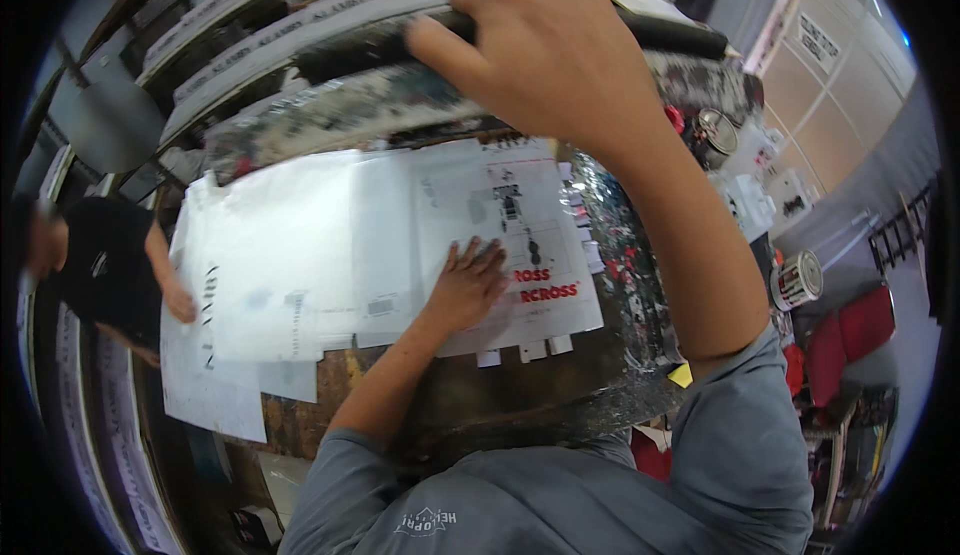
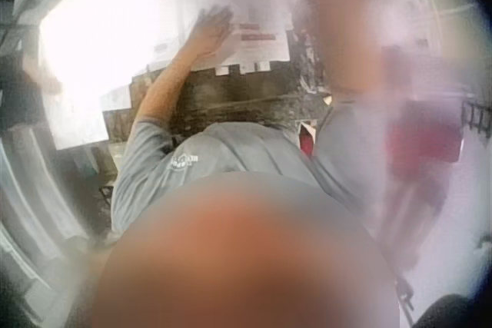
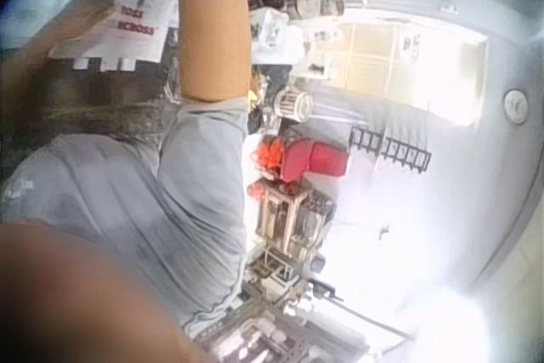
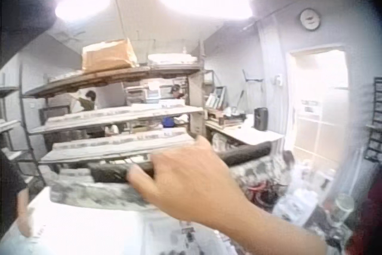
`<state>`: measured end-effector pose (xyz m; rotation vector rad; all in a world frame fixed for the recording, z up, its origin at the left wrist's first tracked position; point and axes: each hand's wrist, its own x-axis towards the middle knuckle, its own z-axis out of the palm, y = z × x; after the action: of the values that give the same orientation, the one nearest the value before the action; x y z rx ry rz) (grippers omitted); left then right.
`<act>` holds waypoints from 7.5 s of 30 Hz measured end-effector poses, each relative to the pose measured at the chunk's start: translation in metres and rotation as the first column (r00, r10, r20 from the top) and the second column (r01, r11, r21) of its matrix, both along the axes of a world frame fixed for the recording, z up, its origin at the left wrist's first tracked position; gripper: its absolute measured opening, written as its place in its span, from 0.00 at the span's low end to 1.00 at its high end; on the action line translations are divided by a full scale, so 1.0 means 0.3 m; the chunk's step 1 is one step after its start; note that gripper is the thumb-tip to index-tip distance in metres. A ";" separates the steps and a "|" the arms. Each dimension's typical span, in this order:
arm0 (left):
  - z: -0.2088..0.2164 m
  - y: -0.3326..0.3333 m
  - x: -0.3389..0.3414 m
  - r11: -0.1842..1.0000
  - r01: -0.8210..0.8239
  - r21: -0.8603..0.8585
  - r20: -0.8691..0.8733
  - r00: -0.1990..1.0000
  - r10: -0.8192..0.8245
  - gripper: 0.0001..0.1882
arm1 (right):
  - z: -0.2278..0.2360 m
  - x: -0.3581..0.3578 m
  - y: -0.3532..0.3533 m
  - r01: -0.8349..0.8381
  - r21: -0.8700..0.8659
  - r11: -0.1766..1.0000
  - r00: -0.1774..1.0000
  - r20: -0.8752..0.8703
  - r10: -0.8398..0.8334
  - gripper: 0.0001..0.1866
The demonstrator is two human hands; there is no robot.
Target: The person performs screen printing by placing white paper sheets under a screen, applying black ink with a squeegee, and lifting the screen to reveal printed text. The process is repeated continuously for multiple sheets.
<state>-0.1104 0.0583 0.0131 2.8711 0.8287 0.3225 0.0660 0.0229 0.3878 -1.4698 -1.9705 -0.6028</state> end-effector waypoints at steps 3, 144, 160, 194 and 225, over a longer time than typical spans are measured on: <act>-0.026 -0.087 0.214 0.996 0.074 -0.051 0.118 0.991 -0.068 0.31 | 0.123 -0.012 -0.039 0.009 -0.174 0.985 1.000 -0.007 -0.010 0.30; -0.112 -0.132 -1.460 0.446 -0.780 -0.440 0.787 -0.095 0.609 0.15 | -0.020 0.002 0.021 -0.038 0.114 0.993 0.998 -0.038 0.043 0.32; 0.097 0.079 -0.485 0.989 -0.144 0.036 -0.105 0.984 0.147 0.29 | -0.033 0.000 0.001 0.004 0.077 0.997 1.000 0.017 -0.005 0.32; -0.044 -0.290 -0.272 0.947 -0.316 -0.056 0.064 0.945 0.319 0.41 | 0.101 -0.070 -0.010 0.226 -0.364 0.903 0.973 0.048 -0.224 0.37; 0.058 -0.509 -0.608 0.686 -0.670 -0.282 0.186 0.663 0.725 0.54 | -1.135 0.087 0.176 -0.121 -0.417 0.901 0.993 -0.051 0.110 0.19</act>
<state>-0.2929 -0.0943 0.0304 2.1165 1.7705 0.6702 0.0922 0.0758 0.0472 -1.5774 -2.2434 -0.1043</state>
